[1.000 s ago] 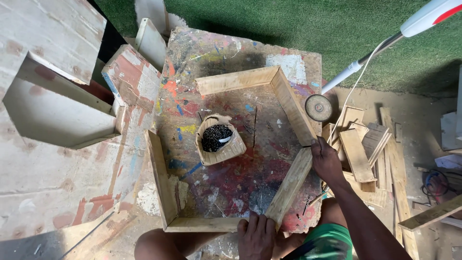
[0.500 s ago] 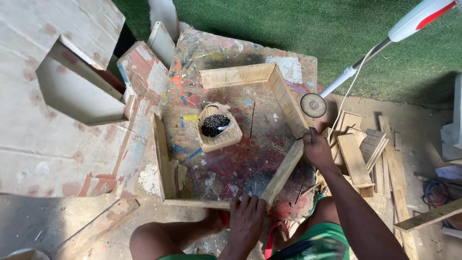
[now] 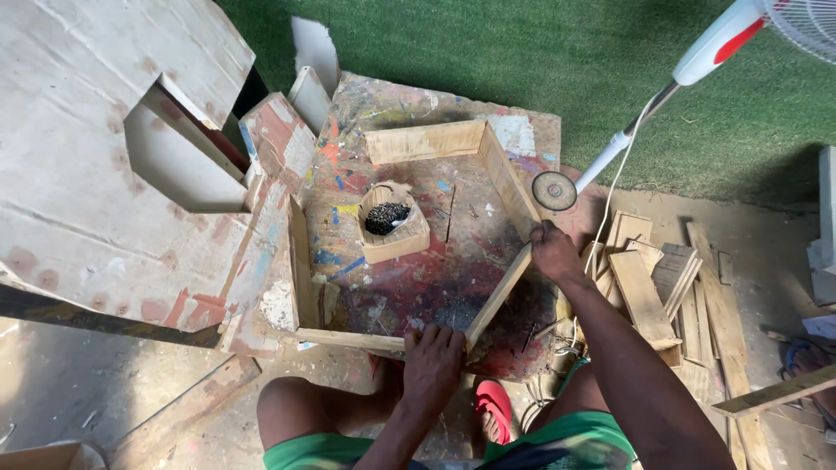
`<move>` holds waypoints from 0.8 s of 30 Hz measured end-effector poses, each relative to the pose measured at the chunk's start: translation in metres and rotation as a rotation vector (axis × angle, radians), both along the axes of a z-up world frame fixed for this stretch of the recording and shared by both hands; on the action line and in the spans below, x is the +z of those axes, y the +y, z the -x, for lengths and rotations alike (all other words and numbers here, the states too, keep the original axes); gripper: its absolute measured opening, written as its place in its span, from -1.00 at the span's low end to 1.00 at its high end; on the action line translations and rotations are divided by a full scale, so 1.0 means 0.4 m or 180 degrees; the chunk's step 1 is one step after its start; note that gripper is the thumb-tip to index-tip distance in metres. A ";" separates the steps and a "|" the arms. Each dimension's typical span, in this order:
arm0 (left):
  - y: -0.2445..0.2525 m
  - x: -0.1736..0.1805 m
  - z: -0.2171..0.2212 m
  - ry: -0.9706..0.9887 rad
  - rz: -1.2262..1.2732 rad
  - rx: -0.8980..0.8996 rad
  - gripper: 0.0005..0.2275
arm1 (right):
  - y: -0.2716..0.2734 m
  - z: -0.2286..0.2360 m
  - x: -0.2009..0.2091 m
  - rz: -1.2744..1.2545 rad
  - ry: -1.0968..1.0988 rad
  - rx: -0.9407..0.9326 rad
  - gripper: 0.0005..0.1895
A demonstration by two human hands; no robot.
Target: Assembling a wooden box structure by aligning boards and driving screws with an electric drill
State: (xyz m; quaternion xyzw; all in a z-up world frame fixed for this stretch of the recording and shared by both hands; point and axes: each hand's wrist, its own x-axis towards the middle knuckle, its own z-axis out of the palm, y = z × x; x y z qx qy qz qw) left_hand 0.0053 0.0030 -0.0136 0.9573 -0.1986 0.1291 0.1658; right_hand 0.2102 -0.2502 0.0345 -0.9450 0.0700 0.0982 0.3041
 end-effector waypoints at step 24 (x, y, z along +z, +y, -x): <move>-0.006 -0.014 -0.003 -0.0405 0.0031 0.0150 -0.86 | -0.058 -0.040 -0.142 0.0250 -0.0705 0.0099 -0.54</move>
